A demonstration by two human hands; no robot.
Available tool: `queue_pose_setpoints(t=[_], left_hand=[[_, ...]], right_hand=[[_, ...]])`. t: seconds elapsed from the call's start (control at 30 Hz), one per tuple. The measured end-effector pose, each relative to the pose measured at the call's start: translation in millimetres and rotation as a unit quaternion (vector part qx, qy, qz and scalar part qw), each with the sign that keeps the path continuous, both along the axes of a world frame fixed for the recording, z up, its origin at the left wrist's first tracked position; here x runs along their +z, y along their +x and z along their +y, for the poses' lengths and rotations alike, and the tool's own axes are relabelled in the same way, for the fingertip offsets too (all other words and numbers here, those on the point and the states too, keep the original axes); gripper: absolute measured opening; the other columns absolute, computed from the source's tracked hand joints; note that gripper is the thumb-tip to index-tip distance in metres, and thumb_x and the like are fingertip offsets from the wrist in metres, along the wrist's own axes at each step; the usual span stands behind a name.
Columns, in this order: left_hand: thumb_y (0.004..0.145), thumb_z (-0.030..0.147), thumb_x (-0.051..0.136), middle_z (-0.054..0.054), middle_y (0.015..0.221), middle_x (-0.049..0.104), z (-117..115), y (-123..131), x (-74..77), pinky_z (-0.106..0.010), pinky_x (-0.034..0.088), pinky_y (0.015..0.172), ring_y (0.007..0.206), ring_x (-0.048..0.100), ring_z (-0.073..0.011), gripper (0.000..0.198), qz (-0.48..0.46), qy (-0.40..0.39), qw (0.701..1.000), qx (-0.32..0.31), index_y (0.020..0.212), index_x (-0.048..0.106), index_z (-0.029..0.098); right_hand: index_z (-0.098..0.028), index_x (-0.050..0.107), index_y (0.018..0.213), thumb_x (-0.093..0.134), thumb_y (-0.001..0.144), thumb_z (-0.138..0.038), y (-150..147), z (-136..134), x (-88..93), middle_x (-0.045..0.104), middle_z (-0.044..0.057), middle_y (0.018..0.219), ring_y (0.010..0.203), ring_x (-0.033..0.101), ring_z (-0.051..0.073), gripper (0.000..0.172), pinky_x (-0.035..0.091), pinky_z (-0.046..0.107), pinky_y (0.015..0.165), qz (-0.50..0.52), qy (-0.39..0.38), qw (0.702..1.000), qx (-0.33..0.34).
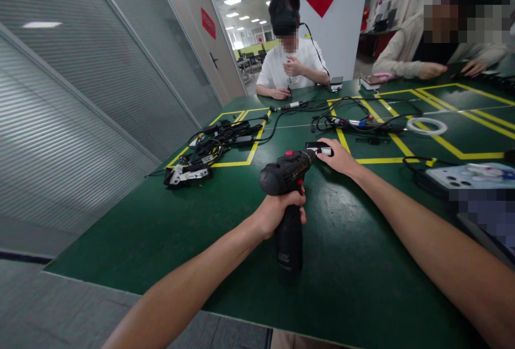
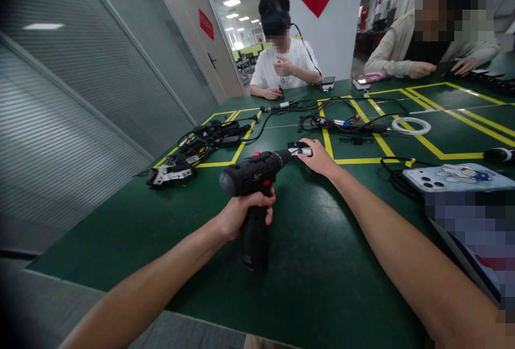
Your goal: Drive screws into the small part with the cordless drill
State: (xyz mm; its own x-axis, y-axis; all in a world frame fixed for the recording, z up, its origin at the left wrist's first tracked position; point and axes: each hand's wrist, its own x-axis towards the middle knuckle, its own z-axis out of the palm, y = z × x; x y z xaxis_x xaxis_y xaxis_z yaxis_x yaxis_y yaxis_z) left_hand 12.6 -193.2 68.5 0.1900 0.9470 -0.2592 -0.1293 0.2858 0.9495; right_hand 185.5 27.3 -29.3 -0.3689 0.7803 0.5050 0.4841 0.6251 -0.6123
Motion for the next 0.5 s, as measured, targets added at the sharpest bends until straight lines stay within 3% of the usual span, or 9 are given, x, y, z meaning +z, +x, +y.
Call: queue_pose_setpoints(t=[0.5], left_hand=[[0.069, 0.019, 0.055, 0.001, 0.069, 0.051, -0.2, 0.9, 0.9, -0.024, 0.039, 0.050, 0.048, 0.056, -0.0109, 0.016, 0.000, -0.001, 1.000, -0.001, 0.084, 0.048, 0.015]], right_hand=[[-0.024, 0.055, 0.123, 0.063, 0.077, -0.032, 0.7, -0.7, 1.8, 0.055, 0.008, 0.114, 0.106, 0.056, 0.025, 0.048, 0.043, 0.040, 0.097, -0.005, -0.009, 1.000, 0.002]])
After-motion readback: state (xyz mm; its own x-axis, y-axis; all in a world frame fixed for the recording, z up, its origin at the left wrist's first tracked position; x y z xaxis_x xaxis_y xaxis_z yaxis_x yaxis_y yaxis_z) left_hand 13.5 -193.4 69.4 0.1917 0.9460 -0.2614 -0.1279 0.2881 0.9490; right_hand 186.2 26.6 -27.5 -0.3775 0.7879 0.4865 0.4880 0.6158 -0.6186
